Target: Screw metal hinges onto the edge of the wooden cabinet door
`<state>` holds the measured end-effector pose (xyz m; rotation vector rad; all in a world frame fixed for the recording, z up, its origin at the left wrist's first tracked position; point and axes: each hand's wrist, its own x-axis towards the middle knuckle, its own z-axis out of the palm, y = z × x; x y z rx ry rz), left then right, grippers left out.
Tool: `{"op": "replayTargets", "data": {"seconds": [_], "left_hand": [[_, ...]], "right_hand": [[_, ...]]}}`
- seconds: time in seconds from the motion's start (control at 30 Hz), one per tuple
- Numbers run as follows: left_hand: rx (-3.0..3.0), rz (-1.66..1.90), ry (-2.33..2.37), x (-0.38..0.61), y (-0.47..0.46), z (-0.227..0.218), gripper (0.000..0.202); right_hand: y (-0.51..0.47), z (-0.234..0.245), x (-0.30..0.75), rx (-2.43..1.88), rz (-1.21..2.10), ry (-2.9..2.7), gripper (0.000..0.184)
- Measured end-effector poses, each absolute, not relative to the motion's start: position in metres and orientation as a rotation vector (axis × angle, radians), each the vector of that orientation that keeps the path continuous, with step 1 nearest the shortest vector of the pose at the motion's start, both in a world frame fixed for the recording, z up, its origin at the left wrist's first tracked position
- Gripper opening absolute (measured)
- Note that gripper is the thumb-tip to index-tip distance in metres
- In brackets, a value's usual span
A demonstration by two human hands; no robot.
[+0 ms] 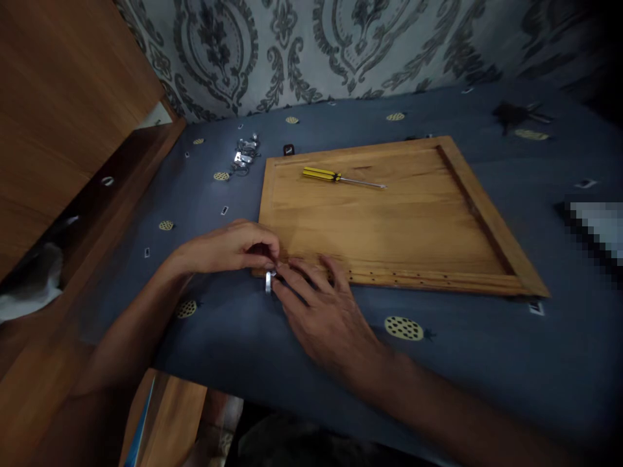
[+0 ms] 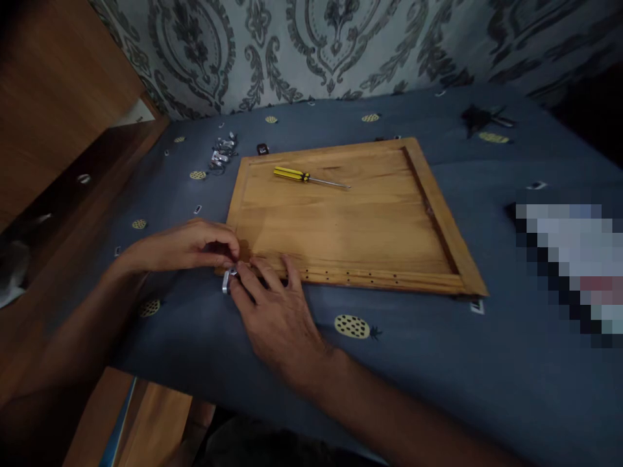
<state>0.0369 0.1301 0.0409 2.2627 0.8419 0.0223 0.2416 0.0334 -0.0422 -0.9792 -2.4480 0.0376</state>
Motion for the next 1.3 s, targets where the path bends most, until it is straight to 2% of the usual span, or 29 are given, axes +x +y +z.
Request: {"op": "replayTargets", "data": {"seconds": [0.2,0.63,1.3], "left_hand": [[2.305,0.010,0.873,0.029,0.132,0.045,0.026],[2.270,-0.146,0.877,0.031,0.123,0.047,0.008],[2.343,-0.168,0.803,0.029,0.125,0.042,0.012]], "right_hand": [[0.033,-0.042,0.242,-0.964,0.037,-2.428,0.031],[0.034,-0.042,0.242,-0.962,0.019,-2.432,0.030],[0.033,-0.042,0.241,-0.973,0.027,-2.435,0.030]]}}
